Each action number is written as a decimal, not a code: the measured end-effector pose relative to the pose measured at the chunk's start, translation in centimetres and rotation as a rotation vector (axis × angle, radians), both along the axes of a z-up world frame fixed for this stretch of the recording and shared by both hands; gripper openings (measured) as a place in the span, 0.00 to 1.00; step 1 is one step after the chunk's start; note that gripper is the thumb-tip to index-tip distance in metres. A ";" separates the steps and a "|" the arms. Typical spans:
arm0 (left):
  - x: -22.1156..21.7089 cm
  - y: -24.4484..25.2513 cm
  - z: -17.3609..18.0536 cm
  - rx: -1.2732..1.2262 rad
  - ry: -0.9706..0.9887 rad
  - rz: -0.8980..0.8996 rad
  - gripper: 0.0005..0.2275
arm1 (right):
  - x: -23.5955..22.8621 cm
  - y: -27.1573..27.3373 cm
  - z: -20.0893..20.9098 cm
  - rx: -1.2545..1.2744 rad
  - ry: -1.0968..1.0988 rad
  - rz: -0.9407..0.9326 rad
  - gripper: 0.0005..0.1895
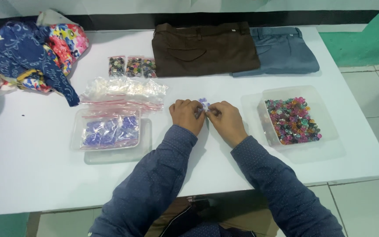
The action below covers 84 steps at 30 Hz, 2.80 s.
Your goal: Sorting small decorative buttons and placing them into plastic bags
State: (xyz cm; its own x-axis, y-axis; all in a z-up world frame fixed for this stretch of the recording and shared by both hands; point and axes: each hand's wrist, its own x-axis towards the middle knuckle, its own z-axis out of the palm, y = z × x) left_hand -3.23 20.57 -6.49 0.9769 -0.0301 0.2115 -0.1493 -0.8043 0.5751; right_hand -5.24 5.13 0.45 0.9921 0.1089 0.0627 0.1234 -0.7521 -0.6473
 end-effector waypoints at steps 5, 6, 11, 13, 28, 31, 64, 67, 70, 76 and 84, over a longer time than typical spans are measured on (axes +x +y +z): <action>-0.3 0.0 1.0 0.001 0.057 -0.020 0.06 | 0.2 -0.6 -0.5 0.062 -0.035 0.038 0.09; -0.3 0.0 1.2 0.008 0.052 -0.021 0.06 | 0.3 -0.6 -0.4 0.074 -0.041 0.039 0.09; -0.5 0.4 1.2 -0.041 0.055 -0.037 0.09 | 0.2 -1.1 -0.5 0.130 -0.023 0.067 0.10; -0.3 0.8 1.1 -0.069 0.053 -0.053 0.11 | 0.4 -1.6 -0.5 0.172 -0.031 0.075 0.11; -0.5 0.9 1.5 0.051 -0.036 -0.026 0.07 | 1.0 -1.3 0.7 0.034 0.037 0.102 0.14; -0.5 0.9 1.6 0.077 -0.032 -0.027 0.08 | 0.9 -1.8 0.2 0.051 -0.001 0.128 0.15; -5.4 -13.1 8.3 -0.138 -0.653 -0.649 0.12 | -15.3 -19.0 9.1 -0.084 -0.397 -0.044 0.11; -3.6 -16.5 8.7 -0.077 -0.630 -0.646 0.07 | -12.5 -20.3 7.7 -0.155 -0.406 0.077 0.10; -2.3 -19.6 8.2 0.147 -0.475 -0.626 0.05 | -10.8 -20.8 4.8 -0.269 -0.252 0.095 0.12; -0.6 -22.9 8.7 0.538 -0.054 -0.616 0.08 | -8.8 -19.8 3.9 -0.486 -0.147 0.004 0.21; 2.3 -22.4 6.8 0.326 -0.002 -0.598 0.08 | -7.4 -19.7 4.2 -0.537 0.055 -0.059 0.19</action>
State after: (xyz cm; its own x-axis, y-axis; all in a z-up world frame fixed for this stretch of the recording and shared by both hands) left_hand -0.89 -1.80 0.34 0.7724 -0.6270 0.1015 -0.6225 -0.7156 0.3169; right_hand -12.68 -14.60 4.69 0.9977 0.0557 -0.0383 0.0482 -0.9835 -0.1743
